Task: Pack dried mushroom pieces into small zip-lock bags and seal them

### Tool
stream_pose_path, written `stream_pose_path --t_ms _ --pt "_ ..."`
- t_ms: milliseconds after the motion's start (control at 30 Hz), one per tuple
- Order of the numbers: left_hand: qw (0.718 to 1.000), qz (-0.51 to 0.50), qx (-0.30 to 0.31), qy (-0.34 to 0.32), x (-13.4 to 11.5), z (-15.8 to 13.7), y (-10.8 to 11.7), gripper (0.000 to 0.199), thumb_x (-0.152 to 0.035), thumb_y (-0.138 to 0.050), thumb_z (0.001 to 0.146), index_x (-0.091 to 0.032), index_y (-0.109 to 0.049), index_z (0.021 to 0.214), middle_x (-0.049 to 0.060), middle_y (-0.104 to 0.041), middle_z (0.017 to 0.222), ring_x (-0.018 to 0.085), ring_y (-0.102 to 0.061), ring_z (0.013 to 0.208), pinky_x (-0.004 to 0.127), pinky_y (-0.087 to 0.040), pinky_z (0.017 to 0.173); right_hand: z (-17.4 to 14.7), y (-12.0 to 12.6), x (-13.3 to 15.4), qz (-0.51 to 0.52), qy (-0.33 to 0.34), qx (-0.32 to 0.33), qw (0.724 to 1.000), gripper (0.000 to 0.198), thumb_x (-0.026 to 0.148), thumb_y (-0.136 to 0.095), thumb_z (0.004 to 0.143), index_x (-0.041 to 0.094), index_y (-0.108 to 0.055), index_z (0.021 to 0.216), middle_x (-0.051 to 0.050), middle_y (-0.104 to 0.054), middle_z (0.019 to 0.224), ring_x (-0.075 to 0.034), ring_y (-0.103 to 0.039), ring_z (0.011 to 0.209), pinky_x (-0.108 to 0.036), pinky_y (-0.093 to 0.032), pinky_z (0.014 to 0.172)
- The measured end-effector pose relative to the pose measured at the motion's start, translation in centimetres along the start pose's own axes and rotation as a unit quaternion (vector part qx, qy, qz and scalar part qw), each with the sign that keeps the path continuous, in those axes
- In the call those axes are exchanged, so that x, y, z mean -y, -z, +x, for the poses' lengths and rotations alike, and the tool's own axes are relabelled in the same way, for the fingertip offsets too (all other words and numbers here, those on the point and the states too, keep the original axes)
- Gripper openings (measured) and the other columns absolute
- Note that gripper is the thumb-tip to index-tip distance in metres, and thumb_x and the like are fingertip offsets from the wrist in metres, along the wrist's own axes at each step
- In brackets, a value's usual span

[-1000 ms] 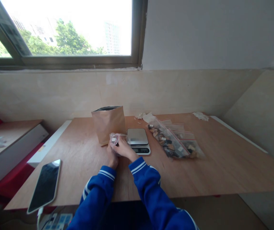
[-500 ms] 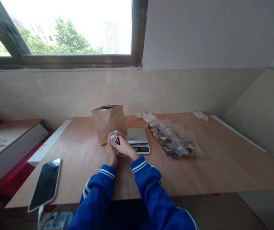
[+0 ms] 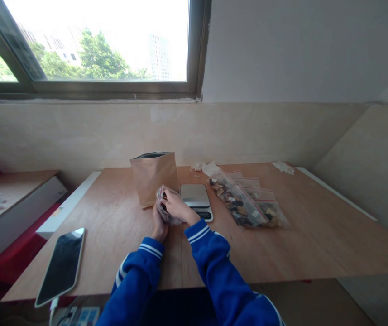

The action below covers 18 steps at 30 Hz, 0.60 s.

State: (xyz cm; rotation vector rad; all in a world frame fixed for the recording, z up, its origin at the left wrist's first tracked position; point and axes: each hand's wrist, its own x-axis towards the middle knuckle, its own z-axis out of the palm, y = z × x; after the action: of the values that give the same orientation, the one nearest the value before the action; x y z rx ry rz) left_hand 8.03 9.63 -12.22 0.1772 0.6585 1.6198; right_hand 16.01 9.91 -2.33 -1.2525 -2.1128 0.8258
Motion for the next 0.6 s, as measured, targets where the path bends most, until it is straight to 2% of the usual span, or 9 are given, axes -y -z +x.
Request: stream_pose_path --t_ms 133,233,367,467,600 --pt "0.999 -0.017 -0.029 0.006 -0.3 0.2 0.0 0.032 -0.031 -0.045 0.092 -0.012 -0.071 0.099 0.007 -0.073 0.089 0.016 -0.069 0.078 0.026 -0.054 0.075 -0.4 -0.1 0.7 0.001 0.02 -0.005 1.0 0.02 0.012 -0.047 0.091 0.016 -0.056 0.108 -0.013 -0.064 0.115 -0.022 -0.06 0.108 -0.033 -0.045 0.092" --pt "0.999 -0.027 -0.041 0.006 -0.3 0.3 0.2 0.03 -0.032 -0.046 0.092 -0.015 -0.07 0.092 0.006 -0.072 0.087 0.015 -0.068 0.075 0.025 -0.053 0.071 -0.8 0.3 1.2 -0.007 0.014 -0.009 1.0 0.017 0.011 -0.046 0.091 0.018 -0.056 0.103 -0.011 -0.067 0.105 -0.022 -0.063 0.1 -0.03 -0.046 0.082" --pt "0.998 -0.025 -0.051 0.017 -0.2 0.6 0.7 0.028 -0.034 -0.046 0.092 -0.017 -0.068 0.093 0.003 -0.07 0.084 0.013 -0.064 0.066 0.023 -0.05 0.061 -1.1 1.4 1.5 -0.032 0.0 0.005 0.999 0.009 0.014 -0.047 0.091 0.019 -0.054 0.094 -0.009 -0.068 0.091 -0.023 -0.065 0.086 -0.027 -0.043 0.069" --pt "0.999 -0.019 -0.045 0.02 -0.2 0.7 0.8 0.029 -0.035 -0.044 0.092 -0.017 -0.067 0.092 0.002 -0.067 0.078 0.012 -0.062 0.06 0.022 -0.046 0.053 -1.1 2.3 1.4 -0.034 0.009 -0.007 0.999 0.007 0.015 -0.047 0.09 0.02 -0.052 0.09 -0.006 -0.067 0.085 -0.021 -0.063 0.08 -0.026 -0.042 0.067" --pt "0.999 -0.014 -0.041 0.03 -0.5 0.4 0.5 0.03 -0.033 -0.04 0.093 -0.018 -0.066 0.091 0.003 -0.068 0.08 0.012 -0.064 0.064 0.02 -0.044 0.051 -0.8 3.3 1.7 -0.001 0.018 -0.017 1.0 0.004 0.019 -0.046 0.092 0.021 -0.049 0.091 -0.004 -0.066 0.086 -0.019 -0.064 0.082 -0.026 -0.043 0.069"
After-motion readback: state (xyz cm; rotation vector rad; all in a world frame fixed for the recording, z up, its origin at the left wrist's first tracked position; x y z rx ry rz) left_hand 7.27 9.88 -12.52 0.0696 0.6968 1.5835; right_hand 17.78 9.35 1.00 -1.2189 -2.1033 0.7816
